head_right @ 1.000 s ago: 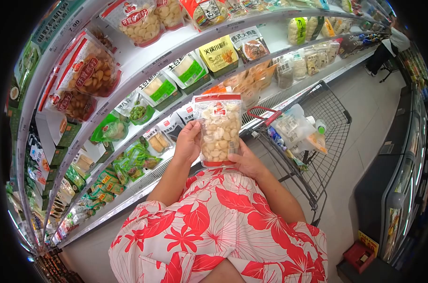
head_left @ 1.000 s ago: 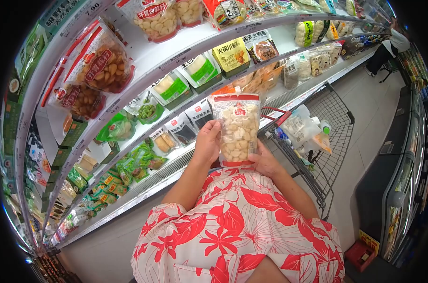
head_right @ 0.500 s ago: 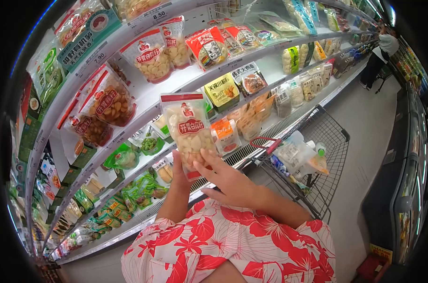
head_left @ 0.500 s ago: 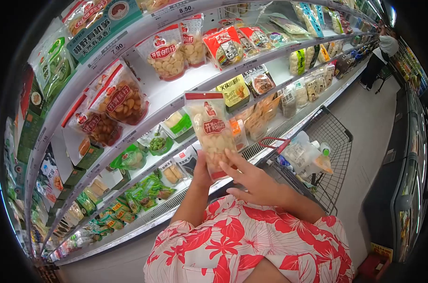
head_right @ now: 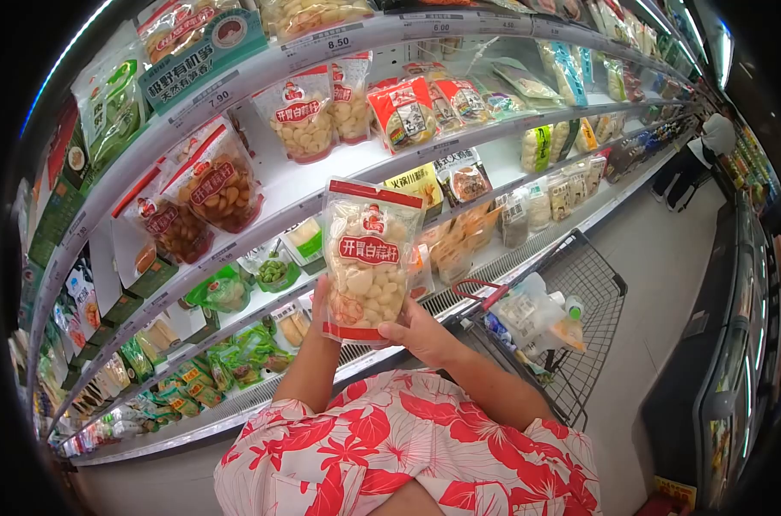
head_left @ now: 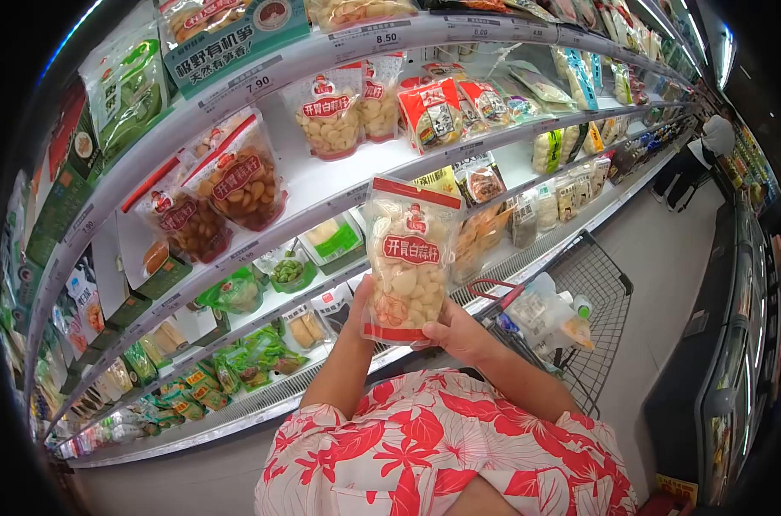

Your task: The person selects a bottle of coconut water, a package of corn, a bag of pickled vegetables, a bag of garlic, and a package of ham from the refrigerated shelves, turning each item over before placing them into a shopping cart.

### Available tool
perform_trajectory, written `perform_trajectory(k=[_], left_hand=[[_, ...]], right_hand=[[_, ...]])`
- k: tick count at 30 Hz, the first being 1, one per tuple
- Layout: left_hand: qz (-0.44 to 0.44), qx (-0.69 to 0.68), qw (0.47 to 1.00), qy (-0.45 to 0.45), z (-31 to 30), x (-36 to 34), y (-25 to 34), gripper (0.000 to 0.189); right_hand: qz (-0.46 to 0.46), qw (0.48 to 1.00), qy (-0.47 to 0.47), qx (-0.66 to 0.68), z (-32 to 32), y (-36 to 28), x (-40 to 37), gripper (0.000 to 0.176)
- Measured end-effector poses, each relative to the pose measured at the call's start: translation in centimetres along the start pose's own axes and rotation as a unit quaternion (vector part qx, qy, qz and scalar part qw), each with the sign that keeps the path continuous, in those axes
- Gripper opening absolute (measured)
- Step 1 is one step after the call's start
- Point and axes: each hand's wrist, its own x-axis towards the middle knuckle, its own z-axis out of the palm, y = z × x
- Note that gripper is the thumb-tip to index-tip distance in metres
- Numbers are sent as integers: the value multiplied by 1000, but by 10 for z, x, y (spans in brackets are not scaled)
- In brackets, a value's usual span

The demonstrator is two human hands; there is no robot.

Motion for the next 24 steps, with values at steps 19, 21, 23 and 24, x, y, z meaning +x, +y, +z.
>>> perform_trajectory(k=[19,21,23,24], left_hand=[[353,554,711,254,45,112,148,37],[381,581,629,348,37,121,151,36],[394,608,592,353,23,128,154,39],[414,629,542,372,11,132,158,41]], right_hand=[[-179,880,51,-437,-12,-104,240,56],[-114,830,149,-524,10,-115,234,52],[-176,804,188,-537,5,-99,243,52],[-227,797,218,-515,-3,-87,254,50]])
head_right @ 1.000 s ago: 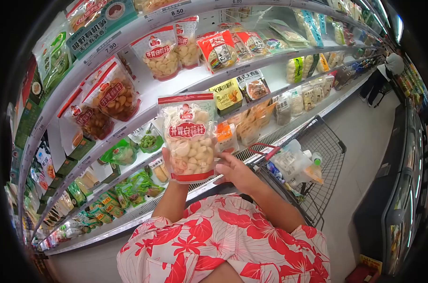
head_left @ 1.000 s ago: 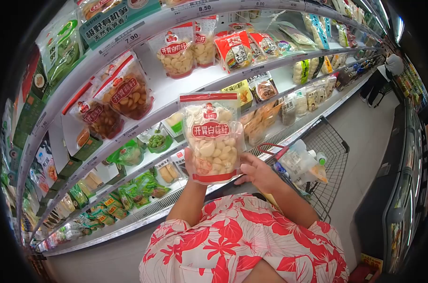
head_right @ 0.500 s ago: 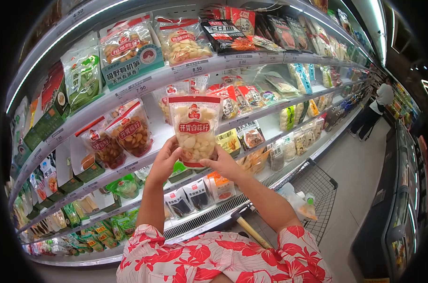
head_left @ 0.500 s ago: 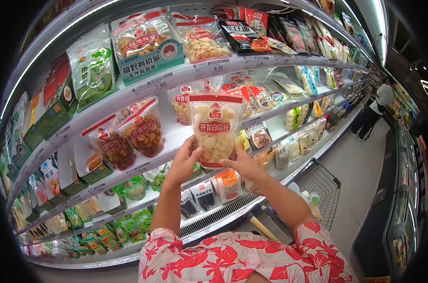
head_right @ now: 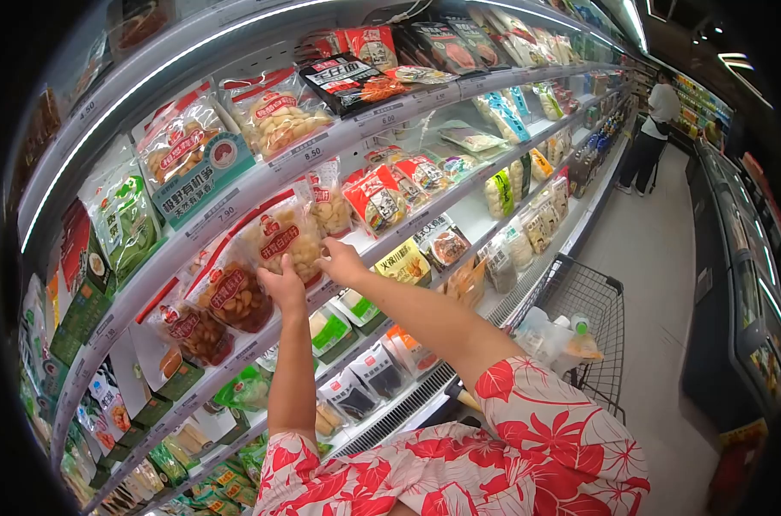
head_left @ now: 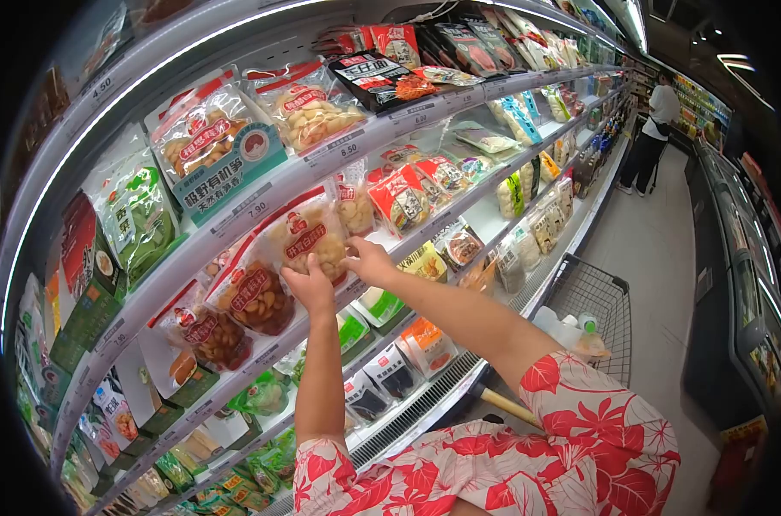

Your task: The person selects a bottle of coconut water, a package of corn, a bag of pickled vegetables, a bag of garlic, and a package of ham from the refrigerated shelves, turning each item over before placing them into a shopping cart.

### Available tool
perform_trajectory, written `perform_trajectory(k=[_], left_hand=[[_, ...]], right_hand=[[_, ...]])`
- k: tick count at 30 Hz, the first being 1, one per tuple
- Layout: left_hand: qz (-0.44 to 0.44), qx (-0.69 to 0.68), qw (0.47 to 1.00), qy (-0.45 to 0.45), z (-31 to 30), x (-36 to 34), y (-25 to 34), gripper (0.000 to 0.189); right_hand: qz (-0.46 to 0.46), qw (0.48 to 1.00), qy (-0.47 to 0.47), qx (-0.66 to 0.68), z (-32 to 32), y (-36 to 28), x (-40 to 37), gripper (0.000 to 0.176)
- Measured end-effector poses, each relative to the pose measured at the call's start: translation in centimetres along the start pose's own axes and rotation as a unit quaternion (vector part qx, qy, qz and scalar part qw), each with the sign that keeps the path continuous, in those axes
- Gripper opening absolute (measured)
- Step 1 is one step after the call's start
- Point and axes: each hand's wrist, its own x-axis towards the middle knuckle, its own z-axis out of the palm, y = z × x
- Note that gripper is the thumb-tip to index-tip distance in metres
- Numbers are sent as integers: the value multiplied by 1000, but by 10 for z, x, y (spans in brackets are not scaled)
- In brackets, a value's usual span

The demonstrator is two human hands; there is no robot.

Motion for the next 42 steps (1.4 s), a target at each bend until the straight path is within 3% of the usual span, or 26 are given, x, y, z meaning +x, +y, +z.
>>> perform_trajectory(k=[1,3,4,5,7,8,10,12,14,16,19,21,22,26,27,29,31,35,37,42], left_hand=[[29,41,998,24,5,3,-9,43],[24,34,999,12,5,3,-3,45],[-20,-8,1000,-6,6,8,-12,46],[-29,60,997,-26,2,7,-3,47],[-25,73,996,-43,0,4,-1,55],[-11,118,992,-45,-1,1,-3,59],[34,189,981,-40,-3,-5,-8,70],[74,262,962,-12,-1,-11,-15,80],[74,285,956,-2,2,-19,-11,88],[113,310,944,23,7,-34,-11,89],[179,326,925,77,22,-76,8,84],[202,206,957,-23,30,-119,15,74],[169,160,965,-120,36,-147,19,68],[17,26,908,-418,57,-263,12,37],[-49,-19,881,-470,57,-286,9,29],[-114,-55,867,-482,58,-319,16,21],[-19,-27,853,-521,57,-335,15,22],[-34,-21,788,-614,55,-349,19,29],[71,28,765,-639,54,-354,11,35],[175,56,742,-645,59,-363,15,36]], right_hand=[[-17,998,63,15,8,12,0,48],[-62,993,93,-44,3,8,-26,45],[-85,991,99,-42,0,11,-42,44],[-108,988,101,-43,-4,16,-63,44],[-100,992,71,-12,-25,17,-113,44],[-77,994,82,-14,-39,18,-139,44],[19,994,-42,99,-67,21,-197,41],[101,981,-62,154,-86,38,-250,38],[93,992,-57,62,-116,45,-299,35],[89,996,10,5,-142,60,-342,34],[199,964,127,-119,-180,63,-406,35],[225,932,189,-212,-197,73,-446,37],[238,914,215,-247,-204,74,-462,38],[303,863,268,-302,-217,88,-515,41],[319,852,266,-317,-223,93,-524,42],[344,842,257,-326,-232,99,-542,44],[399,830,177,-348,-243,108,-554,46],[399,823,145,-378,-254,123,-569,47],[404,821,128,-382,-258,130,-572,47],[420,817,109,-379,-258,141,-572,46]])
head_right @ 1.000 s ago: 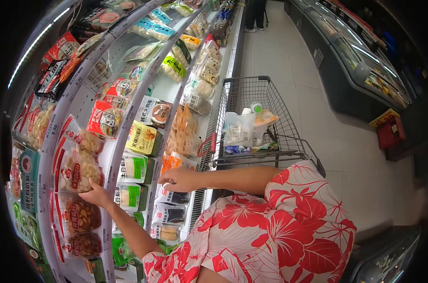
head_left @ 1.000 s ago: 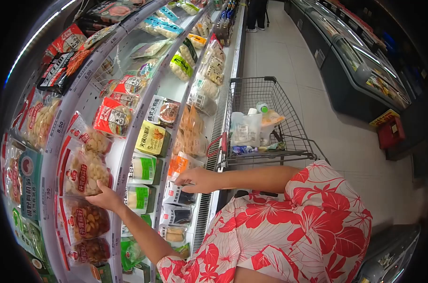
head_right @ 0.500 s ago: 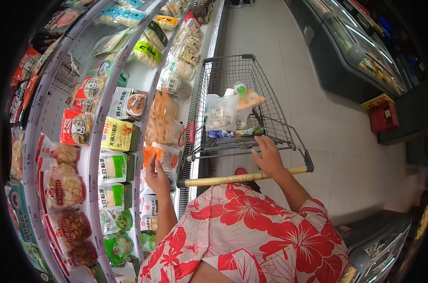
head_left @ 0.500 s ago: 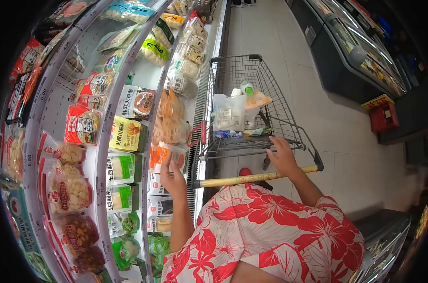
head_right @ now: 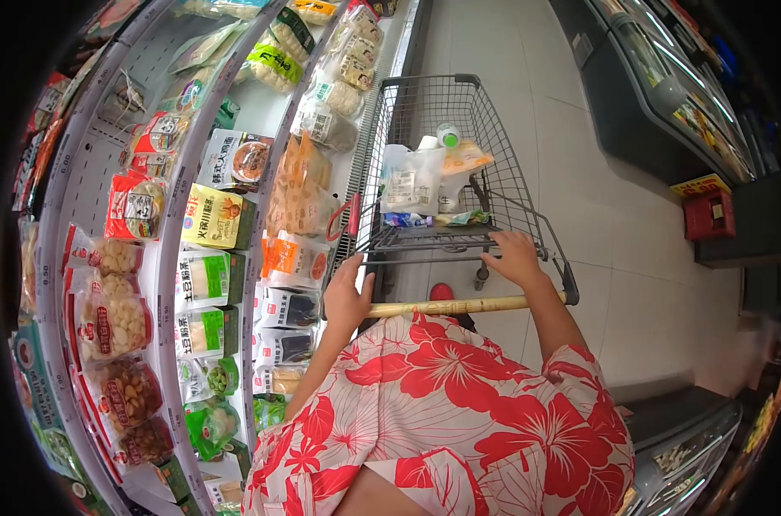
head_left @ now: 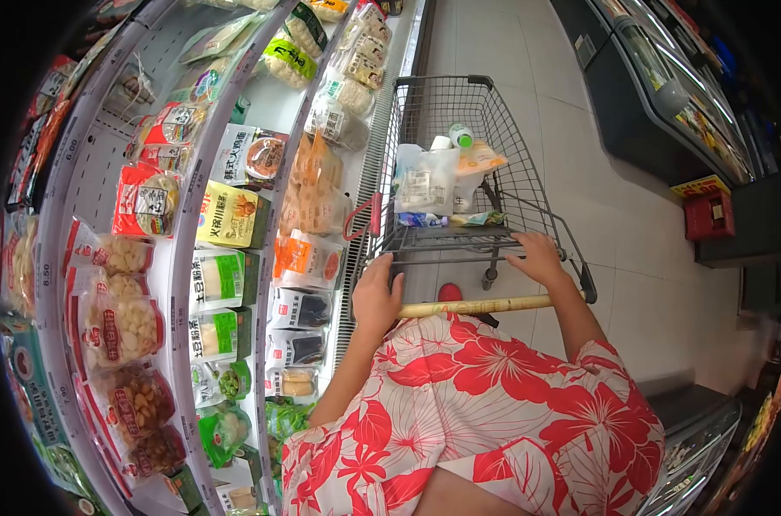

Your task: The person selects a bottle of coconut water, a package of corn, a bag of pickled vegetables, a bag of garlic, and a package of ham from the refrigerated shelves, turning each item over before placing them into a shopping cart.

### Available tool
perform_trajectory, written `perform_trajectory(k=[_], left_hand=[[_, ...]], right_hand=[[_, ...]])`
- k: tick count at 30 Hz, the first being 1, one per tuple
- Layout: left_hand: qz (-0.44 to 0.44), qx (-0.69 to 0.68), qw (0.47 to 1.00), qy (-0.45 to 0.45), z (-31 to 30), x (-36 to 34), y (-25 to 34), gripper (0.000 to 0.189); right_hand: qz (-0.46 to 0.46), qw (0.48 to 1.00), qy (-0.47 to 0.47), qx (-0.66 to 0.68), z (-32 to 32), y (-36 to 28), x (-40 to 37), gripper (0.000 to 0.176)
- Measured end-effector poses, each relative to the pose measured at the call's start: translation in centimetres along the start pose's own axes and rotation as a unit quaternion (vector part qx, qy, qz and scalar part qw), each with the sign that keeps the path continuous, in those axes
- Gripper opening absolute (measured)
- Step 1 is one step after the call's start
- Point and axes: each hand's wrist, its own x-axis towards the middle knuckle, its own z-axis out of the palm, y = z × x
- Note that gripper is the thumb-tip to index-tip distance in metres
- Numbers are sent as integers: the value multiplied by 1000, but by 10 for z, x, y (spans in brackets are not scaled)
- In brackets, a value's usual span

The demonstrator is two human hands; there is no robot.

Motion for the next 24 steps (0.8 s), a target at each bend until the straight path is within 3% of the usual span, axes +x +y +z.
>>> perform_trajectory(k=[3,6,8,11,15,20,24], left_hand=[[10,19,1000,-5,1,1,2,35],[3,22,999,-30,1,1,1,34],[-6,23,999,-38,0,1,4,33],[-19,22,998,-49,-3,3,10,31],[-12,44,998,-40,4,4,8,29],[15,58,998,0,13,12,19,25],[-5,85,996,-29,25,25,20,33]], right_hand=[[1,1000,-2,-8,1,0,2,46],[6,1000,-20,-9,-3,-5,4,57],[56,996,-70,-16,-15,-17,5,71],[1,997,-35,-71,-18,-21,1,82],[32,996,-33,-78,-11,-6,4,83],[152,985,-77,15,-24,20,7,80],[165,984,-71,8,-26,31,17,79]])
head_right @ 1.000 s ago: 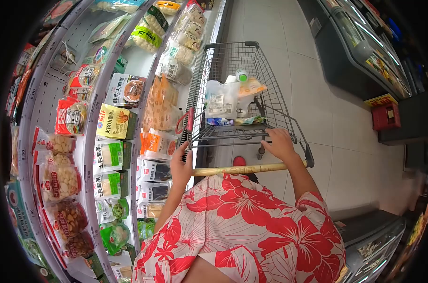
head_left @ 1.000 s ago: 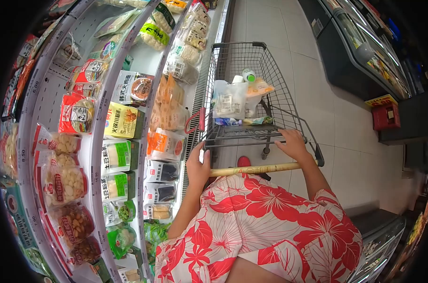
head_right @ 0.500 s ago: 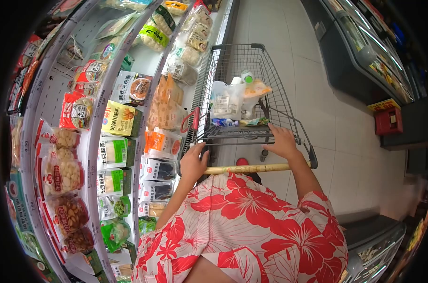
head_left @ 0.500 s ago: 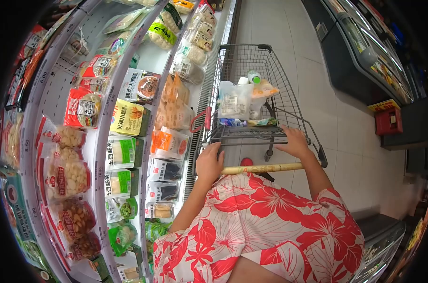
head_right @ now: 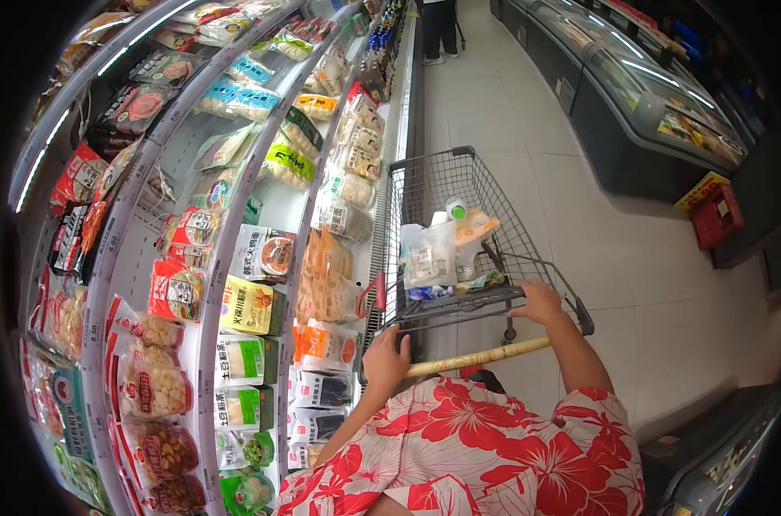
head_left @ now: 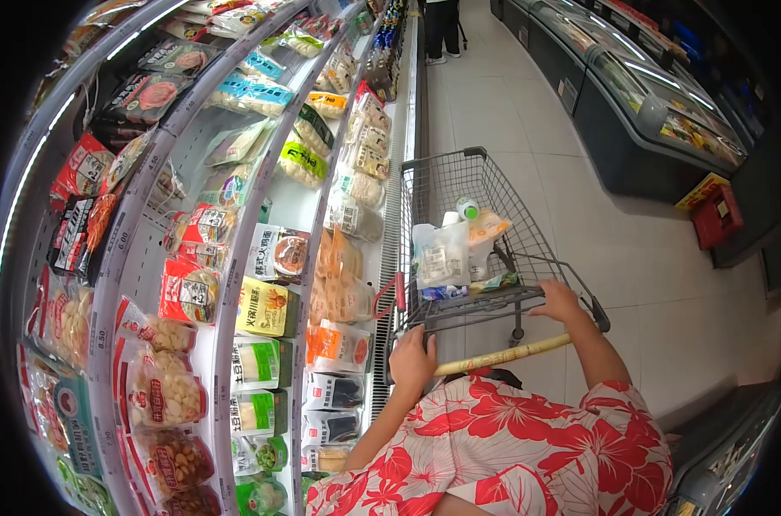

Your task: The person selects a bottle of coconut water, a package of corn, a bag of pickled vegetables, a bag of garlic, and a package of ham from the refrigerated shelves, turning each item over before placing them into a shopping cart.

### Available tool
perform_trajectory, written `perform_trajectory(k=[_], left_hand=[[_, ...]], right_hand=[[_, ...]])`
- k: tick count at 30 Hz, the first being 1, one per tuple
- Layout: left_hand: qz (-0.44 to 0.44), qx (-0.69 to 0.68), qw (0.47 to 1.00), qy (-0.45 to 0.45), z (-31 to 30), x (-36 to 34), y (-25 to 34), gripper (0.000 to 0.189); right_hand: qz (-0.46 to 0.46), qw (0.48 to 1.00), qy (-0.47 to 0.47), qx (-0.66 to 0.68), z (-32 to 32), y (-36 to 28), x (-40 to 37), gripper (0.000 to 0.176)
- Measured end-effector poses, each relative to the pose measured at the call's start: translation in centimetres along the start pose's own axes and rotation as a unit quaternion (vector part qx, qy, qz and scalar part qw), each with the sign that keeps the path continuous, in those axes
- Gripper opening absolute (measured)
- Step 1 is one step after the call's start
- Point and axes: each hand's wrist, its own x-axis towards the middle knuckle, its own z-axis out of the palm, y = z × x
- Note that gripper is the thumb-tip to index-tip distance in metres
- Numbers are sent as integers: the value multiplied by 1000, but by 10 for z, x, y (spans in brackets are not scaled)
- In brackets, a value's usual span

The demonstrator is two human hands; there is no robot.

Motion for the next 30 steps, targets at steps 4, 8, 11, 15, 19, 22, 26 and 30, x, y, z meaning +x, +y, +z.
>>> perform_trajectory(k=[4,8,11,15,19,22,26,30], left_hand=[[-48,15,994,-96,11,25,5,50],[-41,23,989,-142,35,55,1,60],[-36,37,987,-151,55,76,-4,63],[-44,47,981,-183,70,120,9,62],[-49,132,962,-233,108,148,1,60],[-54,131,959,-247,113,171,8,60],[-86,113,948,-286,118,202,17,62],[-90,113,946,-288,126,236,24,61]], right_hand=[[8,1000,-27,7,-14,7,22,78],[-3,999,-27,23,-15,24,51,75],[-5,999,-25,20,-27,28,67,75],[-8,999,-29,16,-42,37,96,75],[-7,999,-29,12,-51,46,119,78],[-5,999,-22,25,-59,53,139,79],[4,999,-33,22,-79,55,165,81],[-11,999,-33,41,-86,65,203,78]])
